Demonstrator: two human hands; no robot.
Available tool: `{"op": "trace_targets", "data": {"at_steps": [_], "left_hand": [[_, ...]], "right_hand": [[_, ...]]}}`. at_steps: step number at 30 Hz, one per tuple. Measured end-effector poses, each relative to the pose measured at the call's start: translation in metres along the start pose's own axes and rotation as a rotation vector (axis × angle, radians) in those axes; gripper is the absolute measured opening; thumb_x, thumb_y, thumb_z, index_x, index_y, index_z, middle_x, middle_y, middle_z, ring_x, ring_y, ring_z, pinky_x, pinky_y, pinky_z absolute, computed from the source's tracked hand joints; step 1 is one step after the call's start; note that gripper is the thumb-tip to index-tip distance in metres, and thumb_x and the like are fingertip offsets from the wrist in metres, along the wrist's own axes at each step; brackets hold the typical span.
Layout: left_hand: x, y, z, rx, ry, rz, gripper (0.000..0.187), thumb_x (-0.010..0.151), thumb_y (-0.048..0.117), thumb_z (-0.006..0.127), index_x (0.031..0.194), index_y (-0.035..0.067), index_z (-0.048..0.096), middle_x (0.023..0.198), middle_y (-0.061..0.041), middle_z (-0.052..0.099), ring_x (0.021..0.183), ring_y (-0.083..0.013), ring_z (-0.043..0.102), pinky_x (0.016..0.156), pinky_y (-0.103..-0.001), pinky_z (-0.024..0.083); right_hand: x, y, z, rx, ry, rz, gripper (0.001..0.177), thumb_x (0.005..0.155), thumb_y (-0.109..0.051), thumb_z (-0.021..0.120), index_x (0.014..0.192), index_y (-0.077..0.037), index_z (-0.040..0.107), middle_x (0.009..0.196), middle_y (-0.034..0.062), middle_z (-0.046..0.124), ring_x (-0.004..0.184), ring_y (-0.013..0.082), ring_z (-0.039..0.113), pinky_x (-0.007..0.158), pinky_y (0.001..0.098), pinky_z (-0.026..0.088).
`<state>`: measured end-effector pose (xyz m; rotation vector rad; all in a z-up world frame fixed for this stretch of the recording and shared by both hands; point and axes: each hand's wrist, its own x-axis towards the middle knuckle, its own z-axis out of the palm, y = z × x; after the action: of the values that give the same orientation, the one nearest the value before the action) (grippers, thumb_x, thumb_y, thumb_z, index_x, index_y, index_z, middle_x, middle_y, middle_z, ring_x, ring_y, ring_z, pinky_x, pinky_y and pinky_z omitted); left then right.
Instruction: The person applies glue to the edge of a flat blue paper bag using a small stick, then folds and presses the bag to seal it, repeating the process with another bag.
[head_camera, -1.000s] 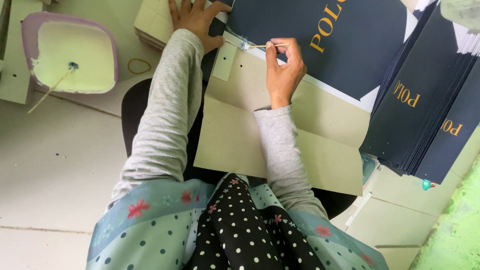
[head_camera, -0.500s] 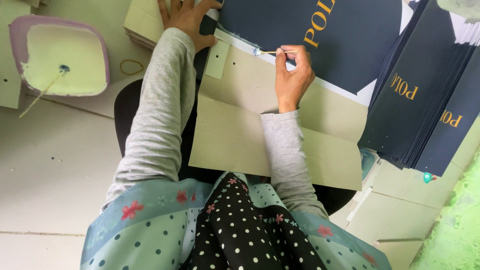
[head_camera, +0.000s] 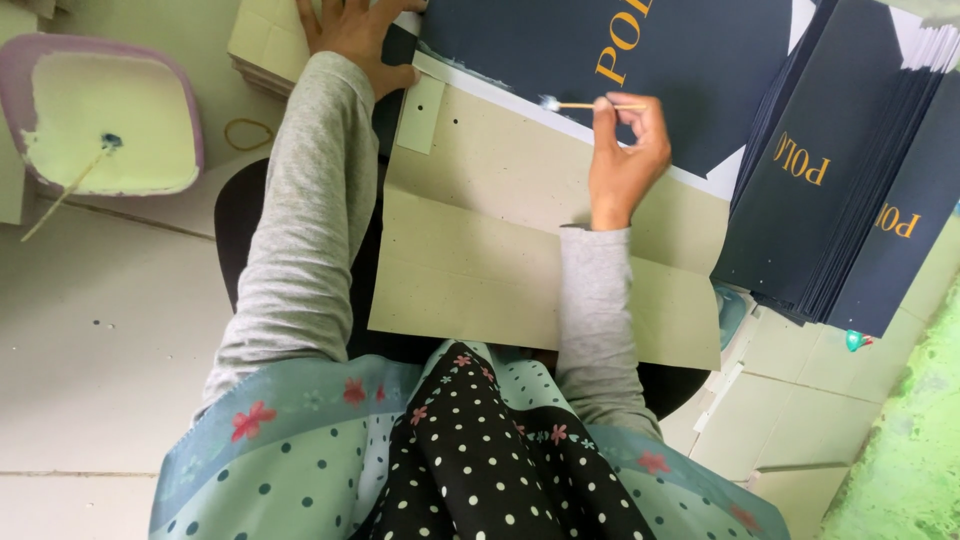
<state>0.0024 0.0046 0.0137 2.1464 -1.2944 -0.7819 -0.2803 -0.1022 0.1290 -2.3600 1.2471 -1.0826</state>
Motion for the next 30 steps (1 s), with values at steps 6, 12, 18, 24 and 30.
{"op": "trace_targets", "data": {"at_steps": [6, 12, 18, 24, 30], "left_hand": [[-0.003, 0.005, -0.004, 0.004, -0.003, -0.001, 0.069, 0.081, 0.042, 0.080, 0.141, 0.041, 0.047, 0.163, -0.009, 0.029, 0.151, -0.0457, 0.013, 0.111, -0.066, -0.014], [-0.002, 0.003, -0.003, 0.001, -0.010, -0.002, 0.068, 0.081, 0.039, 0.081, 0.140, 0.039, 0.046, 0.164, -0.010, 0.024, 0.151, -0.0457, 0.010, 0.112, -0.067, -0.013], [-0.003, 0.004, -0.004, 0.003, 0.005, 0.008, 0.068, 0.081, 0.037, 0.081, 0.139, 0.040, 0.047, 0.163, -0.009, 0.028, 0.150, -0.0452, 0.014, 0.111, -0.067, -0.011], [0.001, -0.002, 0.001, 0.027, 0.044, 0.026, 0.070, 0.079, 0.040, 0.082, 0.140, 0.041, 0.048, 0.163, -0.007, 0.026, 0.151, -0.0444, 0.014, 0.112, -0.066, -0.013], [0.000, 0.001, -0.002, 0.022, -0.003, -0.007, 0.070, 0.081, 0.041, 0.080, 0.141, 0.041, 0.045, 0.166, -0.008, 0.021, 0.153, -0.0452, 0.007, 0.112, -0.066, -0.014]], "right_hand": [[-0.001, 0.007, 0.040, 0.549, -0.025, 0.272, 0.008, 0.088, -0.003, 0.076, 0.091, -0.006, 0.069, 0.085, 0.0067, 0.075, 0.081, 0.0151, 0.073, 0.078, 0.0261, 0.060], [-0.005, 0.032, 0.030, 0.432, 0.006, 0.243, 0.006, 0.087, -0.006, 0.075, 0.089, -0.007, 0.070, 0.082, 0.0036, 0.073, 0.079, 0.0125, 0.071, 0.077, 0.0253, 0.058], [-0.002, 0.040, 0.008, 0.267, 0.075, 0.234, 0.006, 0.086, -0.007, 0.075, 0.086, -0.008, 0.069, 0.079, 0.0034, 0.075, 0.075, 0.0129, 0.074, 0.073, 0.0266, 0.062], [0.001, 0.011, 0.040, 0.423, -0.010, 0.180, 0.007, 0.087, -0.007, 0.076, 0.089, -0.007, 0.070, 0.085, 0.0044, 0.075, 0.080, 0.0139, 0.072, 0.076, 0.0259, 0.059], [-0.002, 0.027, 0.037, 0.372, -0.044, 0.190, 0.006, 0.087, -0.009, 0.076, 0.089, -0.009, 0.071, 0.085, 0.0034, 0.075, 0.080, 0.0139, 0.072, 0.076, 0.0257, 0.059]]}}
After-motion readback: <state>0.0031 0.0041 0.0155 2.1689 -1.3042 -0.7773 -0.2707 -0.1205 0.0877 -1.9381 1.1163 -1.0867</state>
